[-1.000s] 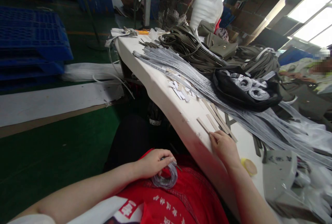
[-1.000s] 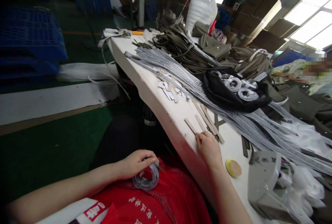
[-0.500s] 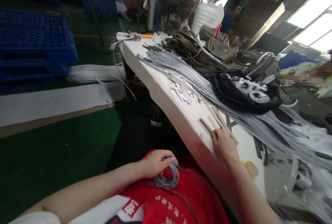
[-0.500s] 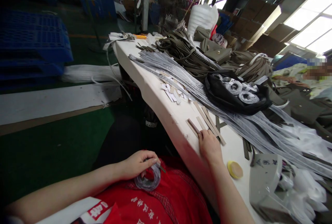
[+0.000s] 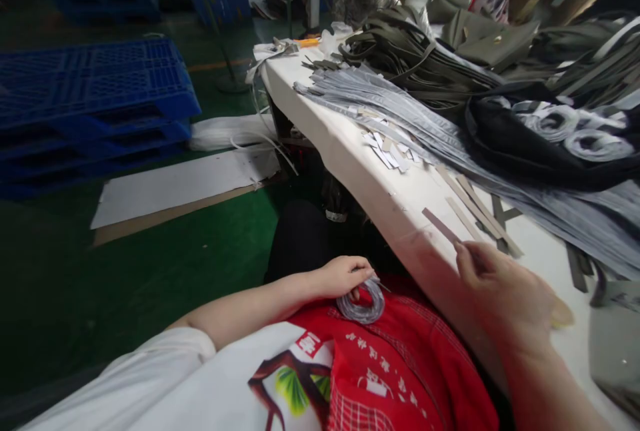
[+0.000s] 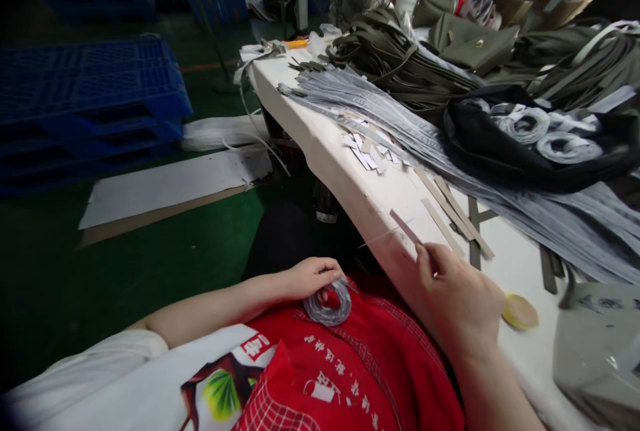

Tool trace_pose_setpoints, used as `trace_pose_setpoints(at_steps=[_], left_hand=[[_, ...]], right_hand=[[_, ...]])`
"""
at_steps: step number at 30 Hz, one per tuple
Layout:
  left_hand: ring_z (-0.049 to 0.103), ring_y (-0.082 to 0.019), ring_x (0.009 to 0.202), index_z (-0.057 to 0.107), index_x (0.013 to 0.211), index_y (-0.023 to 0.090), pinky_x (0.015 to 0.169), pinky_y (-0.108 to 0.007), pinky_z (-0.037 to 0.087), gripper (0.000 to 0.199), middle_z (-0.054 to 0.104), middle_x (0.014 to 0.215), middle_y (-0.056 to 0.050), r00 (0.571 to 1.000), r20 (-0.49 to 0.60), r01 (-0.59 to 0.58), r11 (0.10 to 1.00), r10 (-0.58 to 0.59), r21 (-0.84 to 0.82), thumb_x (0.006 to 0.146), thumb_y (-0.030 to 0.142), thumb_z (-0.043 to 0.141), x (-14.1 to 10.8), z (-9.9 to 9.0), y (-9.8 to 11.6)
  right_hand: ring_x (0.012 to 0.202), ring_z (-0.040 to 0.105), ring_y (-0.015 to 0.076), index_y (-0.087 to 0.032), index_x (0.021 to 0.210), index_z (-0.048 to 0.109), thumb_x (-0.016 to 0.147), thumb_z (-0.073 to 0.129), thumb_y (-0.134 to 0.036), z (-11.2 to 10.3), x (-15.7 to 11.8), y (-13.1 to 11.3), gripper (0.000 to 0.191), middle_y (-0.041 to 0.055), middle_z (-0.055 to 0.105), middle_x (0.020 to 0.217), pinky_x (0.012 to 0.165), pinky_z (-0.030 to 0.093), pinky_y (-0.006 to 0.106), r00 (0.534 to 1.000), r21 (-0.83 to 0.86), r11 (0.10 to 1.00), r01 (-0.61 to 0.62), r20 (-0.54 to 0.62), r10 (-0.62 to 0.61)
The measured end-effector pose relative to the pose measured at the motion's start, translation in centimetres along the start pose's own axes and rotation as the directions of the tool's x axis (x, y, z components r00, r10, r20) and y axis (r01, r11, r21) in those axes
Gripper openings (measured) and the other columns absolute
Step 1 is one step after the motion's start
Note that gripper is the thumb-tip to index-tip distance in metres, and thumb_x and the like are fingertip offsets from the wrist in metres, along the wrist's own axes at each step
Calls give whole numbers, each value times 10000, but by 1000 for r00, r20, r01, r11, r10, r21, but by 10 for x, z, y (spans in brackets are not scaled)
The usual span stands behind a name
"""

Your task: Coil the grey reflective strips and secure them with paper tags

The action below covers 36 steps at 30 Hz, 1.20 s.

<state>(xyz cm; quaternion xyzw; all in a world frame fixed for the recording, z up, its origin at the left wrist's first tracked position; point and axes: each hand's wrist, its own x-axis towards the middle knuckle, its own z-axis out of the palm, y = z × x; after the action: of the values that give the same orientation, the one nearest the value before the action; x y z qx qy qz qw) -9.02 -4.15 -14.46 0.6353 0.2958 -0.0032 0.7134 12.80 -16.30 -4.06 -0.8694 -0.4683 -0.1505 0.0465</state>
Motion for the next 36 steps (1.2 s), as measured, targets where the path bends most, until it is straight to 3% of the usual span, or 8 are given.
trace_pose_setpoints(at_steps=[5,9,12,15,20,26,33,36], left_hand=[[576,-124,527,646,997,133,477,-206,439,433,653,709,-34,1000,3,-15,1000,15,-8,886,523,494,1,1,-5],[570,-129,511,656,1009,132,466,-210,431,455,637,662,-24,1000,-9,-11,1000,10,-18,873,540,509,0,1,-5],[581,-139,500,669,1008,122,460,-213,427,485,622,616,-23,1000,-27,15,1000,-16,-19,859,557,514,0,1,-2],[595,-139,504,673,1016,120,452,-210,437,501,665,685,-49,999,-34,31,999,-32,-10,858,562,498,0,2,1],[615,-136,520,683,1059,144,471,-216,465,478,717,812,-68,1000,-6,21,996,-20,86,891,527,452,-4,2,8],[598,-121,513,680,1071,132,482,-203,460,446,713,798,-62,1000,-25,12,993,-9,120,916,473,438,-3,-2,6],[611,-130,520,681,1086,151,490,-213,465,425,715,784,-47,999,-16,32,988,-30,152,930,456,430,-1,-1,8],[672,-159,707,704,1028,152,642,-230,502,362,737,873,-53,998,-38,-41,980,50,193,927,400,460,-1,-1,10]], right_hand=[[489,520,169,-262,876,726,885,528,-453,23,12,19,276,37,671,633,490,254,269,993,13,996,-94,70,92],[619,619,191,-251,899,726,868,513,-441,21,4,14,287,36,722,734,550,358,266,972,277,961,-15,229,-51],[624,622,170,-247,815,713,884,502,-434,5,-13,-3,290,9,718,717,576,392,253,805,563,825,53,465,-369],[562,591,150,-239,717,670,901,487,-357,-13,-35,-26,285,-9,685,641,545,334,259,624,609,783,129,564,-541],[530,601,153,-228,638,593,871,490,-252,-22,-58,-54,256,-6,678,604,530,226,300,654,471,845,252,561,-508],[458,589,160,-235,598,554,858,512,-268,-22,-65,-46,266,-7,636,518,518,197,321,746,383,873,302,475,-467],[462,596,163,-231,642,615,863,539,-259,-7,-61,-69,236,13,679,558,502,176,319,714,374,864,336,497,-493],[520,624,169,-216,767,669,894,535,-282,7,-54,-81,196,40,719,650,504,205,303,726,390,861,326,479,-493]])
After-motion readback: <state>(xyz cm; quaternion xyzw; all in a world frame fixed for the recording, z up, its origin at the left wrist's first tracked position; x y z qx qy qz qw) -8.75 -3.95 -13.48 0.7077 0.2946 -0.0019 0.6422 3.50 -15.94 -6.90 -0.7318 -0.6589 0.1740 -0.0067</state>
